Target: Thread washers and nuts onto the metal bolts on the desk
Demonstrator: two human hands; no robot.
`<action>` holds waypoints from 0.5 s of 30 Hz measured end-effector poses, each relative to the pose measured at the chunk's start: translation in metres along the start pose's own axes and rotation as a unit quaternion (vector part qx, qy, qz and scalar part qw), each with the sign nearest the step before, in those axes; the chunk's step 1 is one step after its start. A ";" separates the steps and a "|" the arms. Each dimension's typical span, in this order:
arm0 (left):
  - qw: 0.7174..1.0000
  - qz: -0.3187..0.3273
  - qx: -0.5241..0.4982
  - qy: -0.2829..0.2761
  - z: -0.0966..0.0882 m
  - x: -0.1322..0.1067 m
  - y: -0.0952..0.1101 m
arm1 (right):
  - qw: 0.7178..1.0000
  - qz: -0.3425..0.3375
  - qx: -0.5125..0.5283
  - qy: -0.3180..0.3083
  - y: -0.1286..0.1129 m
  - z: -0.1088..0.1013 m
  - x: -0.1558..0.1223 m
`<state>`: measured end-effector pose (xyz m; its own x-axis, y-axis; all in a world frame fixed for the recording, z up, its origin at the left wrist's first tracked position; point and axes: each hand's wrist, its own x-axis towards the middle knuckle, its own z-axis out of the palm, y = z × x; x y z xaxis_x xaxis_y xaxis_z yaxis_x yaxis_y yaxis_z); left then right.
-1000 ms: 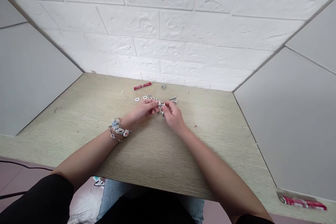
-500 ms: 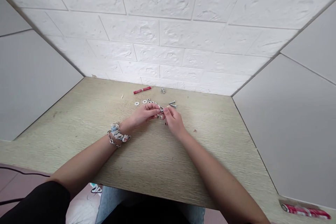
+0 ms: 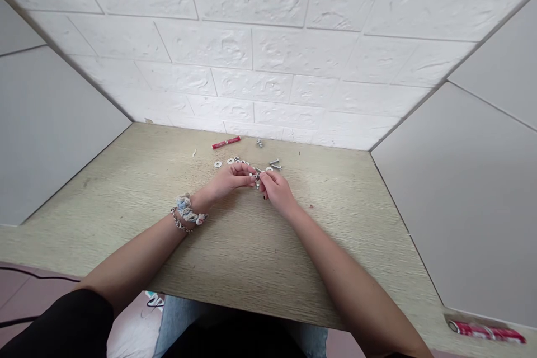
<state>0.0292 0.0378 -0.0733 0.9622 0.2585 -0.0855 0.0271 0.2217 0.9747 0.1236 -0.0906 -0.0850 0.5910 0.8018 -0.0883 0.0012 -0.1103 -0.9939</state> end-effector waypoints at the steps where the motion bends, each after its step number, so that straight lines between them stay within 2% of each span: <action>1: 1.000 0.000 0.000 0.004 0.000 0.000 0.000 | 1.000 0.000 0.003 0.001 0.001 0.000 0.000; 6: 0.999 -0.022 0.039 0.021 0.000 -0.001 0.004 | 1.000 -0.006 0.012 0.009 0.000 0.001 -0.001; 9: 0.996 -0.039 0.066 0.037 -0.002 -0.001 0.006 | 1.000 0.013 0.020 0.012 -0.001 0.001 -0.001; 15: 0.996 -0.046 0.013 0.076 0.002 -0.003 0.008 | 0.999 0.026 0.026 0.018 -0.003 0.001 -0.001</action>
<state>0.0272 0.0370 -0.0651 0.9033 0.3785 -0.2021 0.1214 0.2264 0.9664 0.1225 -0.0906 -0.0820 0.6186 0.7735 -0.1377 -0.0705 -0.1198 -0.9903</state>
